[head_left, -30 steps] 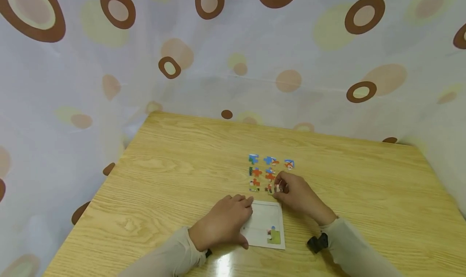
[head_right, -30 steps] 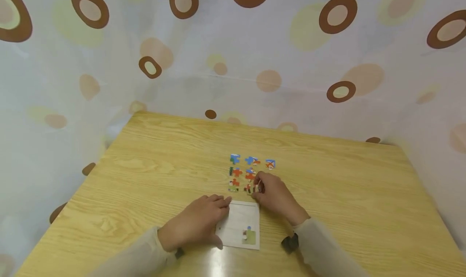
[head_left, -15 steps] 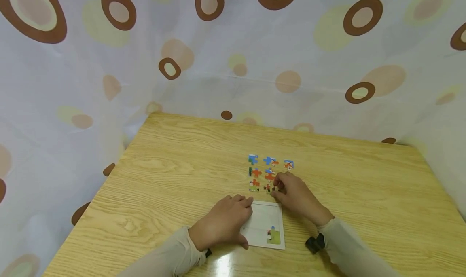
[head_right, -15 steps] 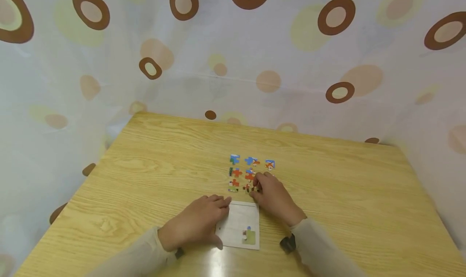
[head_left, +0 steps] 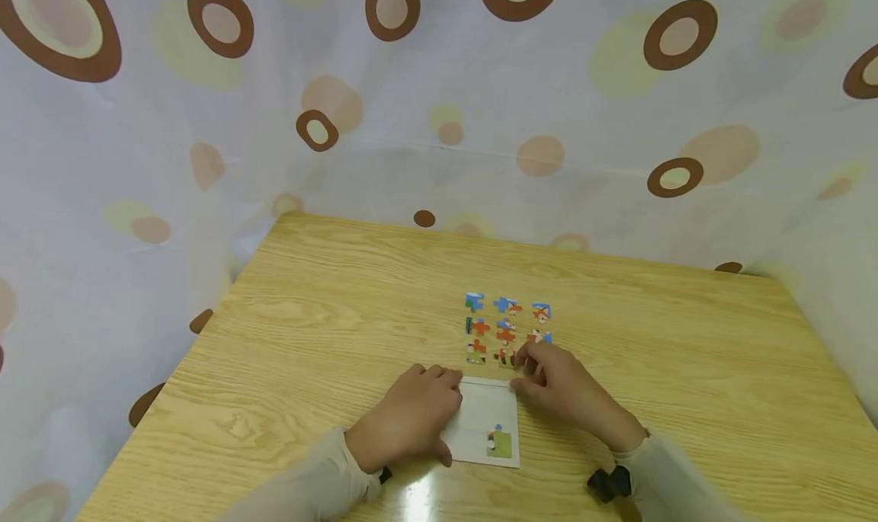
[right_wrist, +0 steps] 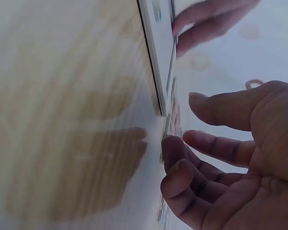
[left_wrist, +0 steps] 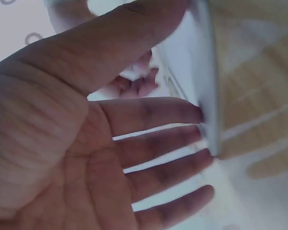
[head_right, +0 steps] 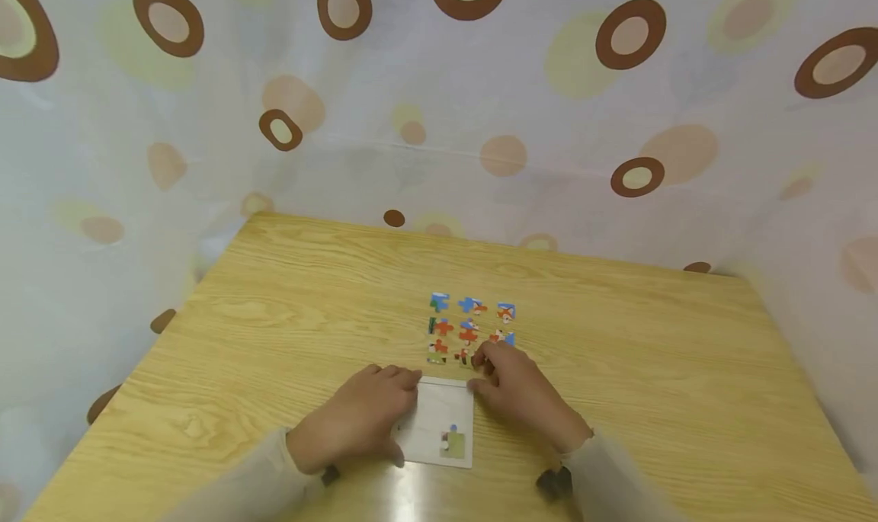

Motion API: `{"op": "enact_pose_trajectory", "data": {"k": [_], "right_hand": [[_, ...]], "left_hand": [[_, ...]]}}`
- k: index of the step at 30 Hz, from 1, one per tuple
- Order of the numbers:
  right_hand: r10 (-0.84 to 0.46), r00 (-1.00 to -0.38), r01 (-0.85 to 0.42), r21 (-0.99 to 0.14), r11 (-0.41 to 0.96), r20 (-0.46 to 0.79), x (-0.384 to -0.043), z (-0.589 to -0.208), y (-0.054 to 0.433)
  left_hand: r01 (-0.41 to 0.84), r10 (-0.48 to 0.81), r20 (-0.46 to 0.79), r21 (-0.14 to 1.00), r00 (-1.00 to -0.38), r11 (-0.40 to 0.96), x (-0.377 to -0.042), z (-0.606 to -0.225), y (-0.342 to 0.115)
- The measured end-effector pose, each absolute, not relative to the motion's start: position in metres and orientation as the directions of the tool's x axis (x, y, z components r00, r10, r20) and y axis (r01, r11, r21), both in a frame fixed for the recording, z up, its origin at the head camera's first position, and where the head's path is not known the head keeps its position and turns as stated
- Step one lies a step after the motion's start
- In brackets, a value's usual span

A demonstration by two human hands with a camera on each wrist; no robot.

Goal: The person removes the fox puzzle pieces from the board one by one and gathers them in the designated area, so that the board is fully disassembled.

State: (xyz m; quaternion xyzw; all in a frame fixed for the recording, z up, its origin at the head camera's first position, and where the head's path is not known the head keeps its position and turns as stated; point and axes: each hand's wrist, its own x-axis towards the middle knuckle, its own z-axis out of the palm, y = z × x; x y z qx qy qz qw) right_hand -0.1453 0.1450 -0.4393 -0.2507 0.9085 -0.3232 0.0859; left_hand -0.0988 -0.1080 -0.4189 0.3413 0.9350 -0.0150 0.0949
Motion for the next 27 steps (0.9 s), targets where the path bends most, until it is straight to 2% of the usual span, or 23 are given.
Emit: {"op": "enact_pose_trajectory", "data": {"k": [4,9,15,27], "right_hand": [[-0.58,-0.814,-0.459,-0.641,0.615,0.026,-0.126,-0.438,0.137],[-0.67,-0.742,-0.53,-0.597,0.603,-0.017,-0.105,-0.438,0.125],[-0.687,-0.726,-0.563,-0.541,0.624,-0.036,-0.097,-0.434,0.119],[-0.711,-0.7,-0.557,-0.577,0.598,-0.061,-0.094,-0.435,0.119]], "left_hand": [[0.606,0.6,-0.189,0.029,-0.778,0.795,-0.098,-0.414,-0.114],[0.633,0.638,-0.141,0.085,-0.757,0.77,-0.098,-0.415,-0.113],[0.639,0.643,-0.12,0.072,-0.757,0.766,-0.098,-0.423,-0.107],[0.634,0.633,-0.12,0.039,-0.765,0.773,-0.096,-0.428,-0.102]]}}
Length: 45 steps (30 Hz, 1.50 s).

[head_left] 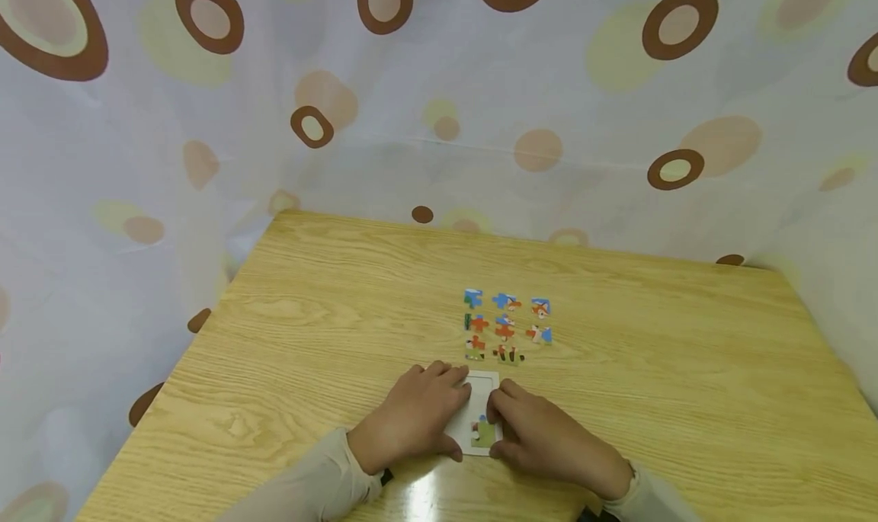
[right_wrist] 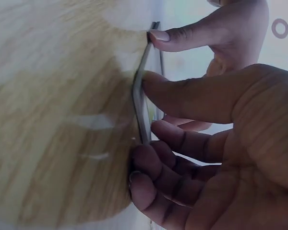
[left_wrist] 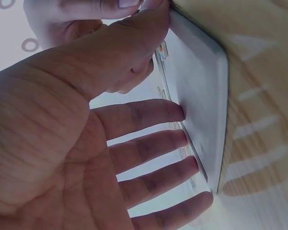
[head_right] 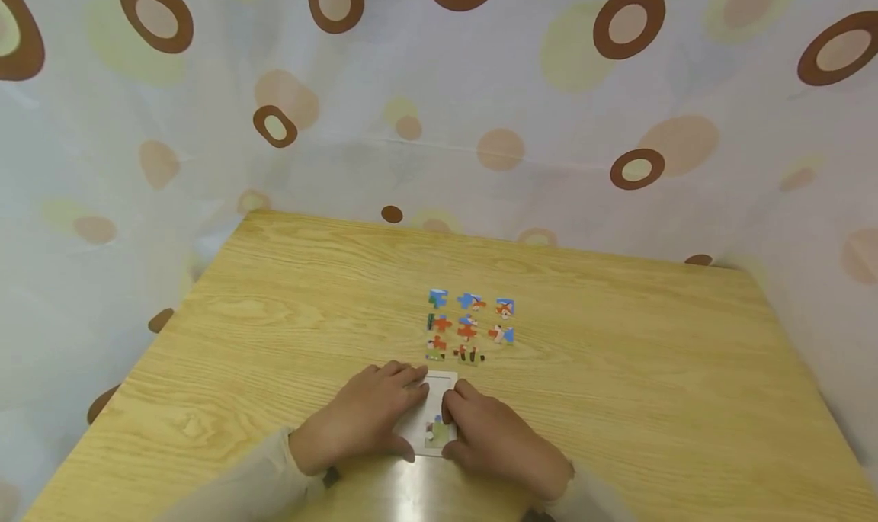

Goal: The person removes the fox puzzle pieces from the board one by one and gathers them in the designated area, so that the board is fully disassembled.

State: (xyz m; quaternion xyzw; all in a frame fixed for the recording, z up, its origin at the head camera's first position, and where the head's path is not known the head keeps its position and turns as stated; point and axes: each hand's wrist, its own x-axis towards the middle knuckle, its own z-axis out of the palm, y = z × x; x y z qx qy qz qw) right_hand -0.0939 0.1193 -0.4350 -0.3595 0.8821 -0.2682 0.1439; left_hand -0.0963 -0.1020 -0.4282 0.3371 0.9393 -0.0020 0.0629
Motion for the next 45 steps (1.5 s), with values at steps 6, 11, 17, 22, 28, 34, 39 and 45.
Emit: {"op": "enact_pose_trajectory", "data": {"k": [6,11,17,22,28,34,39,45], "right_hand": [[-0.706,-0.705,-0.541,-0.595,0.595,-0.066,-0.094,-0.437,0.119],[-0.703,-0.709,-0.53,-0.611,0.589,-0.063,-0.093,-0.438,0.119],[-0.691,-0.721,-0.502,-0.64,0.582,-0.062,-0.094,-0.437,0.119],[-0.705,-0.708,-0.487,-0.693,0.531,-0.044,-0.094,-0.439,0.119],[-0.712,-0.702,-0.5,-0.725,0.474,0.018,-0.095,-0.445,0.116],[-0.702,-0.711,-0.514,-0.714,0.475,0.045,-0.094,-0.448,0.115],[-0.693,-0.72,-0.497,-0.731,0.467,0.047,-0.093,-0.449,0.115],[-0.695,-0.717,-0.486,-0.754,0.442,0.054,-0.095,-0.45,0.116]], "left_hand": [[0.634,0.633,-0.128,0.043,-0.763,0.772,-0.096,-0.428,-0.101],[0.631,0.632,-0.132,0.048,-0.764,0.774,-0.097,-0.428,-0.101],[0.632,0.632,-0.133,0.052,-0.763,0.774,-0.097,-0.426,-0.101],[0.631,0.632,-0.132,0.053,-0.764,0.774,-0.097,-0.426,-0.102],[0.631,0.631,-0.14,0.049,-0.763,0.774,-0.098,-0.427,-0.102],[0.631,0.63,-0.142,0.045,-0.763,0.775,-0.098,-0.427,-0.101],[0.635,0.634,-0.133,0.041,-0.762,0.771,-0.099,-0.427,-0.102],[0.64,0.64,-0.133,0.046,-0.757,0.767,-0.099,-0.428,-0.103]]}}
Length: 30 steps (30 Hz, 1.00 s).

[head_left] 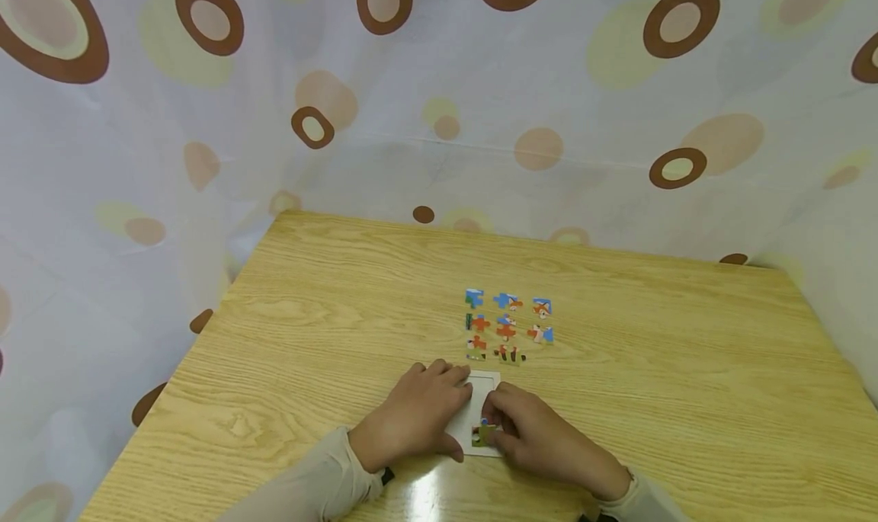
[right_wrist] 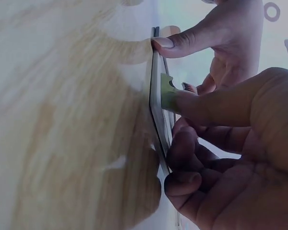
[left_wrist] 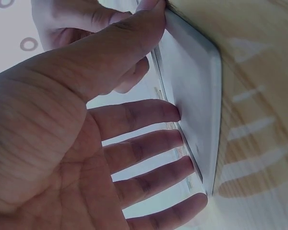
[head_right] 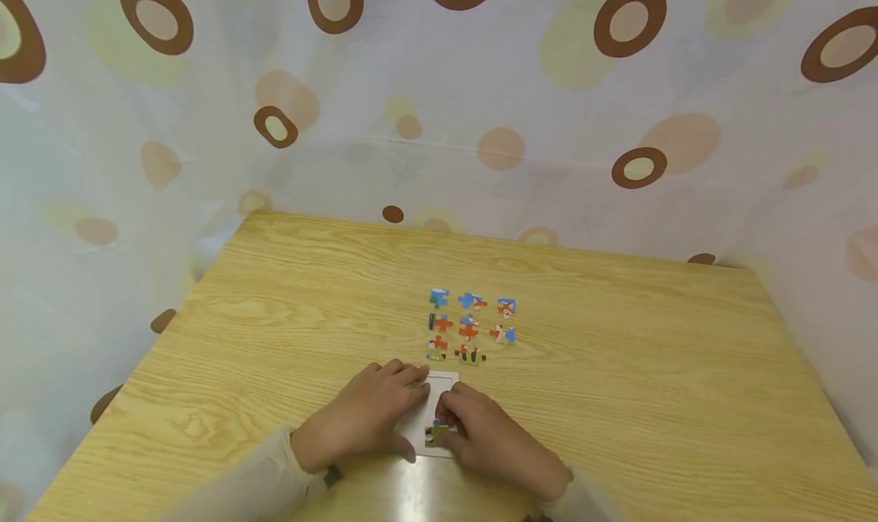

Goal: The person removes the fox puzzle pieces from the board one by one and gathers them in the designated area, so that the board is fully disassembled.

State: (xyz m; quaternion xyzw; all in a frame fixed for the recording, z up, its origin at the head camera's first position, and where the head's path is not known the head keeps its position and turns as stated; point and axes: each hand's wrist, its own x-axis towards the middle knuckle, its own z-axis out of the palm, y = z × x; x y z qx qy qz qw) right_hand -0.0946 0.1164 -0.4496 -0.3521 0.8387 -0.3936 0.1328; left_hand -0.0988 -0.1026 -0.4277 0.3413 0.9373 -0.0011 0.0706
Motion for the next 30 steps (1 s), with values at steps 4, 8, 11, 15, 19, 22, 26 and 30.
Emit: {"op": "enact_pose_trajectory", "data": {"k": [4,8,11,15,19,22,26,30], "right_hand": [[-0.671,-0.741,-0.413,-0.803,0.431,0.021,-0.102,-0.446,0.126],[-0.564,-0.824,-0.392,-0.776,0.494,0.057,-0.116,-0.439,0.148],[-0.442,-0.894,-0.35,-0.726,0.592,0.071,-0.127,-0.439,0.164],[-0.327,-0.943,-0.279,-0.679,0.679,0.061,-0.137,-0.443,0.177],[-0.281,-0.957,-0.263,-0.635,0.726,0.075,-0.141,-0.448,0.179],[-0.295,-0.954,-0.269,-0.601,0.753,0.057,-0.141,-0.448,0.178],[-0.353,-0.935,-0.296,-0.575,0.763,0.013,-0.143,-0.445,0.176],[-0.382,-0.924,-0.321,-0.57,0.756,0.014,-0.145,-0.445,0.177]], "left_hand": [[0.644,0.643,-0.131,0.039,-0.755,0.764,-0.099,-0.428,-0.102],[0.652,0.649,-0.13,0.027,-0.749,0.758,-0.1,-0.427,-0.102],[0.653,0.65,-0.132,0.021,-0.749,0.757,-0.1,-0.426,-0.102],[0.652,0.649,-0.132,0.021,-0.749,0.758,-0.1,-0.425,-0.103],[0.652,0.649,-0.139,0.032,-0.748,0.758,-0.1,-0.426,-0.103],[0.649,0.647,-0.144,0.037,-0.749,0.76,-0.099,-0.426,-0.102],[0.647,0.644,-0.144,0.03,-0.752,0.762,-0.099,-0.427,-0.101],[0.649,0.645,-0.146,0.027,-0.75,0.76,-0.099,-0.427,-0.101]]}}
